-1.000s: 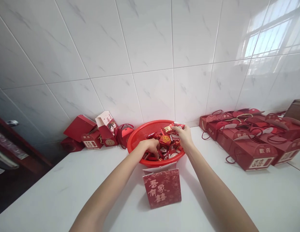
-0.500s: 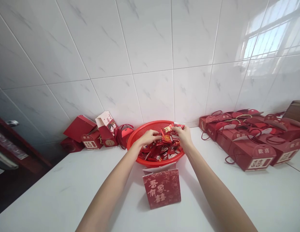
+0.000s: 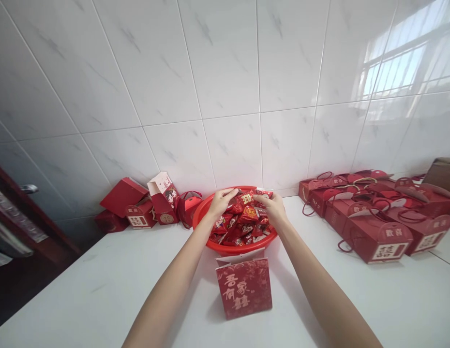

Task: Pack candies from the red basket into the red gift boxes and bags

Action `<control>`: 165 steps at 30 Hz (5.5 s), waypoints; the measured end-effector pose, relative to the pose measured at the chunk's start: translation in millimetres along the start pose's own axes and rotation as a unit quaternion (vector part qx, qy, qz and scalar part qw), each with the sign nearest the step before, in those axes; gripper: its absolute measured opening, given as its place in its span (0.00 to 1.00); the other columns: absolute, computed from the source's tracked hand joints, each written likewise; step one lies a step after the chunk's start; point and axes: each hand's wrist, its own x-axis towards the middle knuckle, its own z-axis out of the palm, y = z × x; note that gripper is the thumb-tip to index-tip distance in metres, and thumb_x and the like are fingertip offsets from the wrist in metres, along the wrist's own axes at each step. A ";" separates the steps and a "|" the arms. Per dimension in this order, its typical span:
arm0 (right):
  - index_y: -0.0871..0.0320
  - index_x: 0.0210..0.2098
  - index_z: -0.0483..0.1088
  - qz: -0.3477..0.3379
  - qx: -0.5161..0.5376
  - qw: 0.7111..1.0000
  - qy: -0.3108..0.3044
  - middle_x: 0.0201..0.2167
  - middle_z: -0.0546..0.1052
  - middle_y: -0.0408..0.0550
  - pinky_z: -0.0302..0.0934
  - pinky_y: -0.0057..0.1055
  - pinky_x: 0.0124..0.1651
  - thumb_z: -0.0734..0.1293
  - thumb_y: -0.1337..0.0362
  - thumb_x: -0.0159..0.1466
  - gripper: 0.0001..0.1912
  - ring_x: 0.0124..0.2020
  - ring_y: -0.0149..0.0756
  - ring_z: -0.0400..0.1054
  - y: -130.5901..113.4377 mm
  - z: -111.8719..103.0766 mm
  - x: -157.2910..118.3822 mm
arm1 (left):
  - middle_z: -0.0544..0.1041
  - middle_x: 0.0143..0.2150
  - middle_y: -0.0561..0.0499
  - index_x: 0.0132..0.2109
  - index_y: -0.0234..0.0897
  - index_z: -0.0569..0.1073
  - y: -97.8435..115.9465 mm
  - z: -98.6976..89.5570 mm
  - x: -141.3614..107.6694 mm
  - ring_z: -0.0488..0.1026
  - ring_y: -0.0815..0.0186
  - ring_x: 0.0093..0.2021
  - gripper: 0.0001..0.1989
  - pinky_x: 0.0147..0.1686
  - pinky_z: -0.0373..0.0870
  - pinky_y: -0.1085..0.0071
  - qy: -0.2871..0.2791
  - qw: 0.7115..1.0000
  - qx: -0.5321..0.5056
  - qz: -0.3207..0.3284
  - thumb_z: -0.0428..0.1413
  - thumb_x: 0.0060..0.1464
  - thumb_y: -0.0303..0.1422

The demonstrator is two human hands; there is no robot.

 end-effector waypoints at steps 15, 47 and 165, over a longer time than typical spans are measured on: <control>0.58 0.31 0.75 -0.116 -0.126 0.960 -0.224 0.24 0.76 0.40 0.66 0.29 0.33 0.78 0.61 0.49 0.13 0.26 0.31 0.71 -88.7 23.2 -63.7 | 0.82 0.46 0.47 0.45 0.38 0.81 83.4 -8.0 -122.9 0.77 0.56 0.47 0.23 0.49 0.73 0.63 0.087 0.995 -0.053 0.001 0.67 0.45 0.45; 0.57 0.33 0.77 -0.152 -0.392 0.830 -0.366 0.32 0.80 0.44 0.63 0.25 0.29 0.70 0.68 0.56 0.05 0.29 0.32 0.72 -92.7 14.8 -67.3 | 0.70 0.65 0.48 0.60 0.44 0.75 54.9 -8.2 -167.2 0.68 0.49 0.62 0.32 0.57 0.69 0.58 -0.124 0.983 0.097 -0.098 0.66 0.45 0.37; 0.56 0.35 0.76 -0.334 -0.394 0.818 0.255 0.26 0.74 0.45 0.63 0.35 0.31 0.69 0.47 0.59 0.18 0.25 0.36 0.66 -99.4 -153.9 -174.3 | 0.81 0.38 0.47 0.41 0.39 0.77 -14.0 17.3 -215.3 0.76 0.60 0.40 0.14 0.39 0.76 0.65 0.089 0.995 0.027 -0.025 0.61 0.51 0.42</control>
